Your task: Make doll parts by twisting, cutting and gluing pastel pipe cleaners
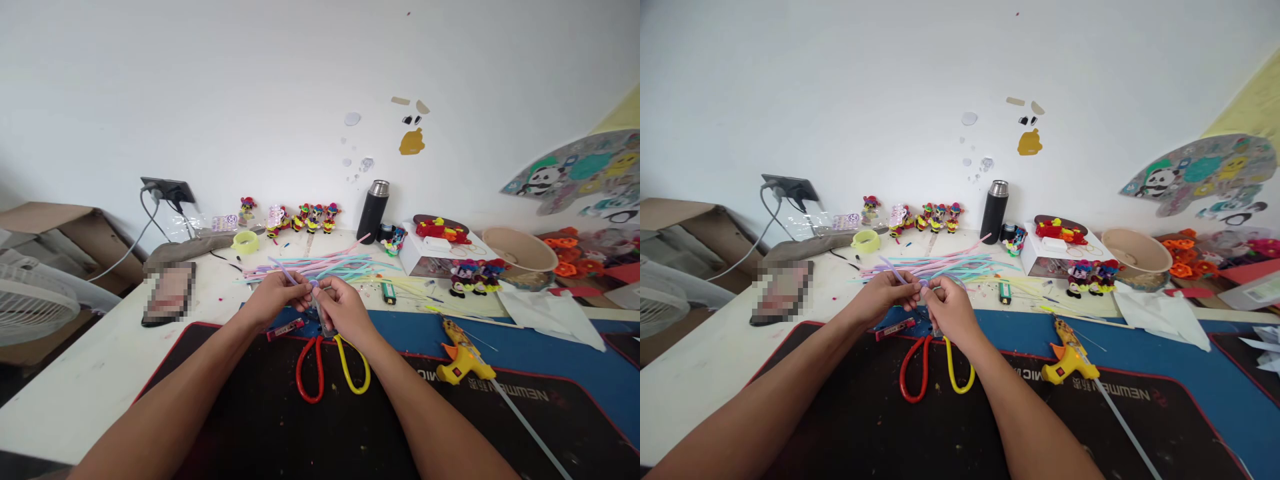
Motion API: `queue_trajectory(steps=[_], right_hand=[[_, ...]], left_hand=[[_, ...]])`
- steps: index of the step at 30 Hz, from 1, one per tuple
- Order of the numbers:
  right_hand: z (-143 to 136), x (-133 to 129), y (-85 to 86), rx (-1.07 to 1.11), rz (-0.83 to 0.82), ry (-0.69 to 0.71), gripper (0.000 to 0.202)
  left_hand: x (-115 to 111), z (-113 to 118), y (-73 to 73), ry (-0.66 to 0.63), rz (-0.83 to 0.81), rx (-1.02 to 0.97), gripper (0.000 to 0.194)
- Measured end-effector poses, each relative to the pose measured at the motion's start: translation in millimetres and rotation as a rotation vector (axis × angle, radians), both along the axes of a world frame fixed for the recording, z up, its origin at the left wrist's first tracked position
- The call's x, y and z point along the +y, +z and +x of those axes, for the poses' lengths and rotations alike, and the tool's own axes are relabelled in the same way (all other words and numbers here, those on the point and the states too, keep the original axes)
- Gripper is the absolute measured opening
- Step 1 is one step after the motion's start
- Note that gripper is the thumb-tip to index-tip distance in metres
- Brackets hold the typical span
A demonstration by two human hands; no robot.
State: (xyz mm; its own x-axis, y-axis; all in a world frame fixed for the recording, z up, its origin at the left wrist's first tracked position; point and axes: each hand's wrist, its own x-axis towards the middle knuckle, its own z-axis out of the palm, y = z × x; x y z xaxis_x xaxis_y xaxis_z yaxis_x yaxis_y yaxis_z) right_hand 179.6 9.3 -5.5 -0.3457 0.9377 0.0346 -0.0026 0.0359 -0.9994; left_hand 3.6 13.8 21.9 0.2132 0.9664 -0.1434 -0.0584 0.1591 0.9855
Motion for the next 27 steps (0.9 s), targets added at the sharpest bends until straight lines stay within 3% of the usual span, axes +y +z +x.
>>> queue_trajectory(steps=[9,19,27], right_hand=[[-1,-1,4.9,-0.003,0.015,-0.003,0.025],[1,0,5.3,0.047,-0.041,0.004,0.033],[1,2,3.3,0.003,0.008,-0.034,0.026]], left_hand=[[1,0,-4.4,-0.005,-0.134,-0.168,0.034],[-1,-1,3.0,-0.039,-0.022,-0.019,0.037],[-3,2,6.4,-0.041,-0.008,0.026,0.038]])
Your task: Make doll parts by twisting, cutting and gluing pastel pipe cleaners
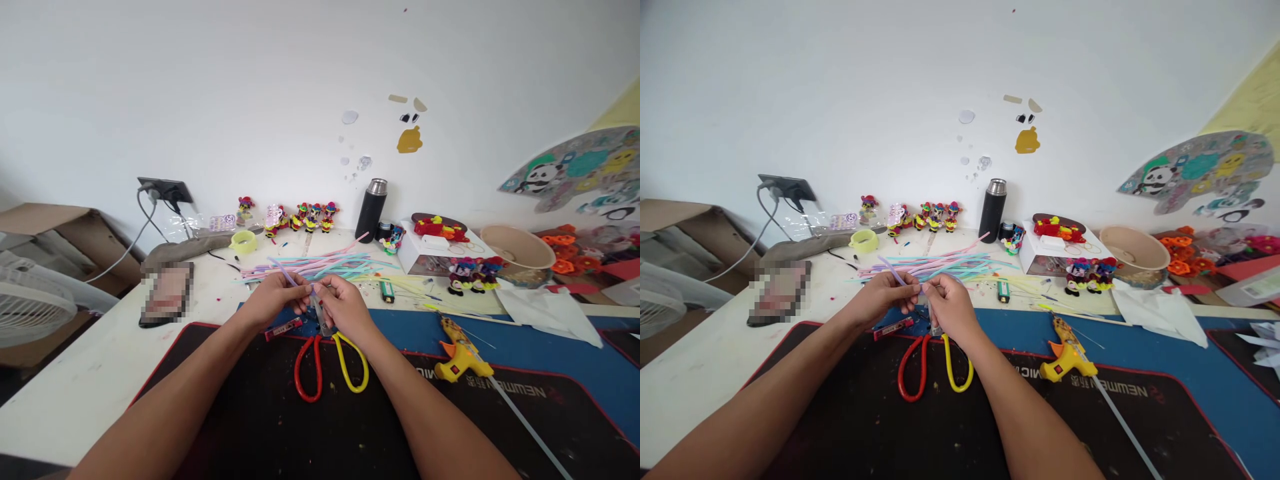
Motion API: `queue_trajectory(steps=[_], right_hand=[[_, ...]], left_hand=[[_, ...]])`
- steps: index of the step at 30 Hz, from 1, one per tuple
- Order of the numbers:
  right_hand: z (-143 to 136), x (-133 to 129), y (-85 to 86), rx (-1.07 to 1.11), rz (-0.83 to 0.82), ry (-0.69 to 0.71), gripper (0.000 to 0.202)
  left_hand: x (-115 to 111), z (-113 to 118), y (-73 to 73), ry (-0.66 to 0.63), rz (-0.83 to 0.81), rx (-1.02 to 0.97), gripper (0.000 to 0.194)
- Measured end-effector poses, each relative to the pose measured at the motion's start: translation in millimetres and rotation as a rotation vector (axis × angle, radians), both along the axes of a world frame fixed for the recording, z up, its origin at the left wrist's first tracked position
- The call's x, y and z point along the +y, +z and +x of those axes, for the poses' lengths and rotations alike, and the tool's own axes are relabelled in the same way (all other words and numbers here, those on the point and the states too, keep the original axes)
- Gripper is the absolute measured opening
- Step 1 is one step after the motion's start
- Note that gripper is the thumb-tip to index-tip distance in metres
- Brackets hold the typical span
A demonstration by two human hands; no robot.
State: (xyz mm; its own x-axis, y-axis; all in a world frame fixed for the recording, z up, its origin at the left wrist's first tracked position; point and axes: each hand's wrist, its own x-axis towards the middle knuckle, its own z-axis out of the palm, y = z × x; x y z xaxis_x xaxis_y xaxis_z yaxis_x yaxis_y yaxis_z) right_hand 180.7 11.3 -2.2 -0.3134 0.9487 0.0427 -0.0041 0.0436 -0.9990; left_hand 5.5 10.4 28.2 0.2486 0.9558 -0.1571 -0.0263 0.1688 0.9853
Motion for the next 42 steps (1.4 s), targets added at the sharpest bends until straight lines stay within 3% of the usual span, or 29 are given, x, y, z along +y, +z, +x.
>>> queue_trajectory(steps=[12,24,28,32,36,42], right_hand=[[-1,-2,2.1,0.027,-0.072,0.000,0.031],[-3,-1,-3.4,0.033,-0.061,-0.002,0.029],[-2,-1,-1.0,0.018,-0.047,-0.008,0.028],[-1,-2,4.3,0.051,-0.063,-0.024,0.029],[1,-1,9.5,0.134,-0.095,-0.026,0.031],[1,0,13.4,0.206,-0.121,-0.036,0.032]], left_hand=[[5,-9,2.8,0.011,0.029,0.049,0.035],[5,-6,-7.1,0.003,0.053,0.029,0.036],[4,-8,-1.1,-0.036,0.063,0.062,0.039],[3,-26,15.8,-0.115,0.111,0.187,0.048],[3,-50,25.4,-0.065,0.220,0.359,0.053],[5,-67,3.5,-0.084,0.409,0.771,0.047]])
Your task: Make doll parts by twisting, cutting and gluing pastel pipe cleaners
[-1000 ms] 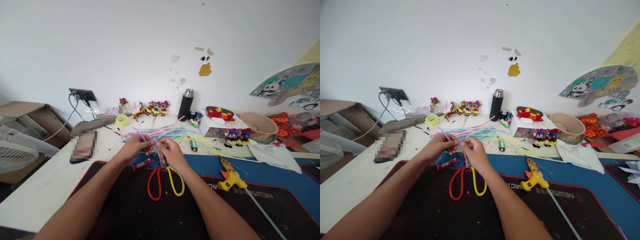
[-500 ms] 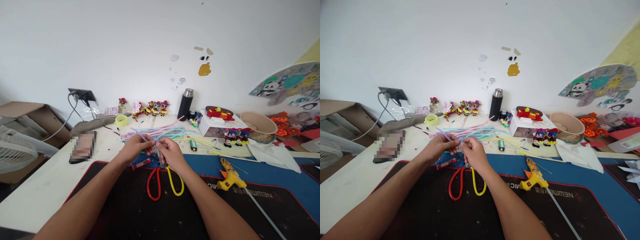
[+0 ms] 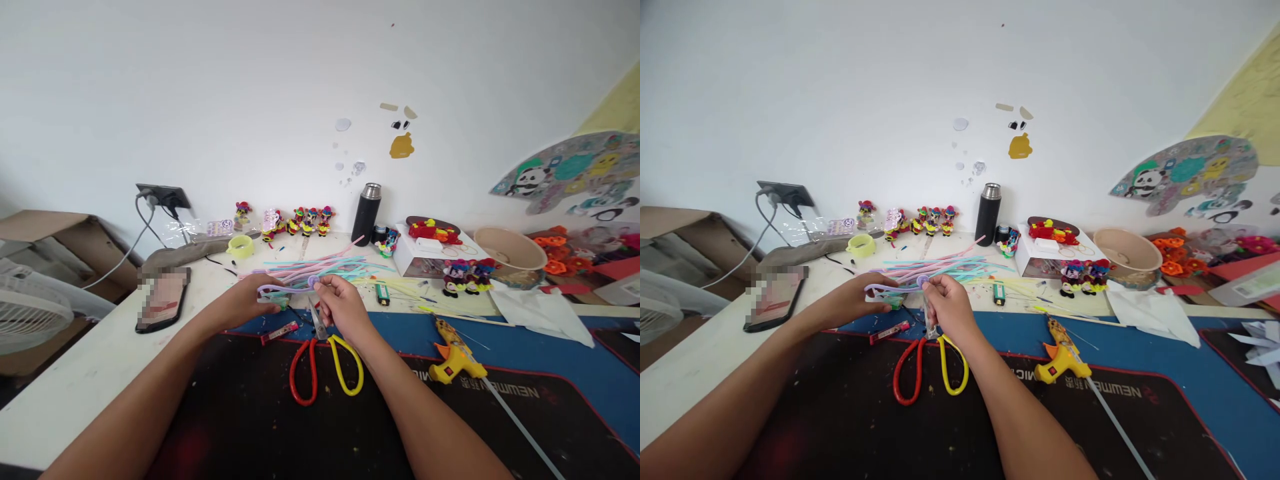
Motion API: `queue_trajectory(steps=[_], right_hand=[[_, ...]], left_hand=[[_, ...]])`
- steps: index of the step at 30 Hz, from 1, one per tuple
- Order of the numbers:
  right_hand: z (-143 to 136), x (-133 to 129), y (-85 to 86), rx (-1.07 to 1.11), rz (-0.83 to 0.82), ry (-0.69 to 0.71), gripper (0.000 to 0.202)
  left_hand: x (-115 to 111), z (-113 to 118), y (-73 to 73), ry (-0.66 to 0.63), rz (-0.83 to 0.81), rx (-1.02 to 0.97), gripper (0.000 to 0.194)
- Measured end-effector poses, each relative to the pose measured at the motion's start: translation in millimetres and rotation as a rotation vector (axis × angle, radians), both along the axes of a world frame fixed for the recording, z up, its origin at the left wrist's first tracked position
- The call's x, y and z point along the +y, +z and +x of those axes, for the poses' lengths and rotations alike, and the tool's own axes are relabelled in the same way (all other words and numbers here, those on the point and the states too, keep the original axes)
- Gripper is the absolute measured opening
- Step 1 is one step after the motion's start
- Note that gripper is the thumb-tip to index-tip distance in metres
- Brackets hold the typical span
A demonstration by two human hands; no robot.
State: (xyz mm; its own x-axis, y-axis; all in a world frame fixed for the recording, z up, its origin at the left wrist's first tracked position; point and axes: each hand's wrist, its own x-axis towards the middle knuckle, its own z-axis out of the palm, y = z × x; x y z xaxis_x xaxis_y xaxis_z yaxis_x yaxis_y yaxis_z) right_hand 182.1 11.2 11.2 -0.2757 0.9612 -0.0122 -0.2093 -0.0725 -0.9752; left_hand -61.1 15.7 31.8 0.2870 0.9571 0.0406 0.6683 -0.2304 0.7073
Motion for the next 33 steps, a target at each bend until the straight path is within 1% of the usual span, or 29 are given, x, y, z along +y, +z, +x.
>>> queue_trajectory(steps=[3,5,8,13,17,20,22,26,28,31,33], right_hand=[[0,0,1.1,0.035,-0.014,-0.008,0.034],[0,0,1.8,0.048,-0.030,-0.013,0.034],[1,0,2.7,0.067,-0.052,-0.024,0.034],[2,0,5.0,0.100,-0.072,-0.027,0.036],[2,0,5.9,0.121,-0.090,-0.025,0.035],[1,0,5.3,0.125,-0.099,-0.014,0.034],[0,-1,4.4,0.124,-0.107,0.012,0.034],[-2,-3,2.4,0.103,-0.101,0.104,0.035],[-3,-5,1.9,0.084,-0.099,0.137,0.034],[-4,-7,1.5,0.055,-0.121,0.159,0.034],[-5,-7,1.0,0.043,-0.140,0.166,0.034]], left_hand=[[2,-3,-12.7,-0.034,0.069,0.081,0.053],[3,-4,-17.5,-0.050,0.089,0.096,0.054],[3,-2,-20.6,-0.074,0.090,0.098,0.053],[1,0,-24.0,-0.110,0.067,0.118,0.039],[1,0,-26.0,-0.091,0.011,0.116,0.034],[0,4,-23.9,-0.027,0.018,0.025,0.037],[-2,10,-21.1,0.004,0.019,-0.079,0.040],[-5,23,-18.0,0.011,0.036,-0.291,0.034],[-7,29,-19.3,0.010,0.004,-0.389,0.033],[-8,35,-22.9,0.043,-0.064,-0.557,0.037],[-8,38,-24.5,0.057,-0.091,-0.628,0.040]])
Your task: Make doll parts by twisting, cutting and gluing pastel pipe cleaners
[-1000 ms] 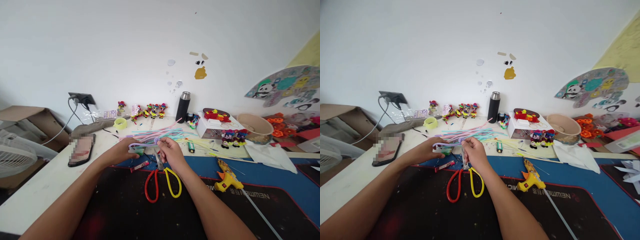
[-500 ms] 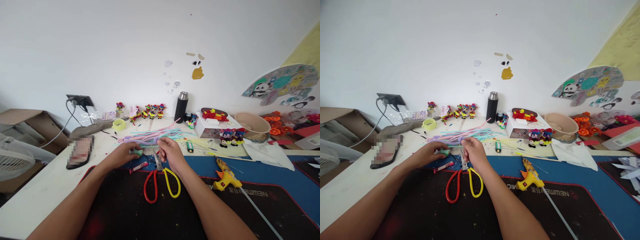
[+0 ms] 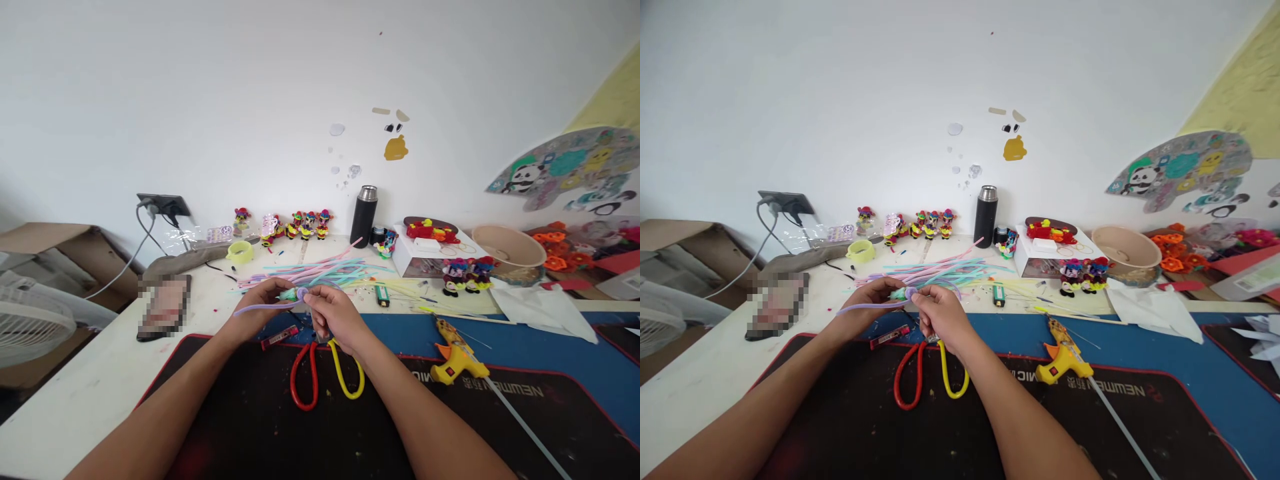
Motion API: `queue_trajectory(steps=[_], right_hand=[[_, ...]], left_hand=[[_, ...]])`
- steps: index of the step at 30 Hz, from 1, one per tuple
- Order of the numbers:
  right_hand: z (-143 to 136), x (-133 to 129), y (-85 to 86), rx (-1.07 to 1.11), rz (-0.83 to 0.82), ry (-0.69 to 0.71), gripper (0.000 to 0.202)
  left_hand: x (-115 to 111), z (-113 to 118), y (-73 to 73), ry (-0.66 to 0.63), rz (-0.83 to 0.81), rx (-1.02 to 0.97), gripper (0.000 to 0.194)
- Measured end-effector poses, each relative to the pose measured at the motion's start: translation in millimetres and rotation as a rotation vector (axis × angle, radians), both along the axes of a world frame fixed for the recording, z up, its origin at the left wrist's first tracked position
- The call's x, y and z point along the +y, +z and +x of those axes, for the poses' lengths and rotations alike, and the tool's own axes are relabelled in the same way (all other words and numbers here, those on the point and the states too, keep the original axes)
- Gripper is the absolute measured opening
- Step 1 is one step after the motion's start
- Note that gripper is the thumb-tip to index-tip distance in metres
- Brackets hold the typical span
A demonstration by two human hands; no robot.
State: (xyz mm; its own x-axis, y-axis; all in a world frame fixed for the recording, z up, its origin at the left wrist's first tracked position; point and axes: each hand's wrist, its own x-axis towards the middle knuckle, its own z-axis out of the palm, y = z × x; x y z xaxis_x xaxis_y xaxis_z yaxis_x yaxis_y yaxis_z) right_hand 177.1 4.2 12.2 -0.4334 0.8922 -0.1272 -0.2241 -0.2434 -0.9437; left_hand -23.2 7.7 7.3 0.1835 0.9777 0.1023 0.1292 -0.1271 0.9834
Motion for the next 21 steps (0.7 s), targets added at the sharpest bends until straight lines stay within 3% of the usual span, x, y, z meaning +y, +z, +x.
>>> queue_trajectory(steps=[10,21], right_hand=[[-1.2,0.1,-3.8,-0.004,-0.013,0.013,0.035],[-1.9,-0.3,-3.3,0.013,-0.026,0.031,0.036]], left_hand=[[-4.1,4.7,4.0,-0.022,-0.067,-0.134,0.041],[-5.4,3.3,1.7,-0.036,-0.083,-0.149,0.043]])
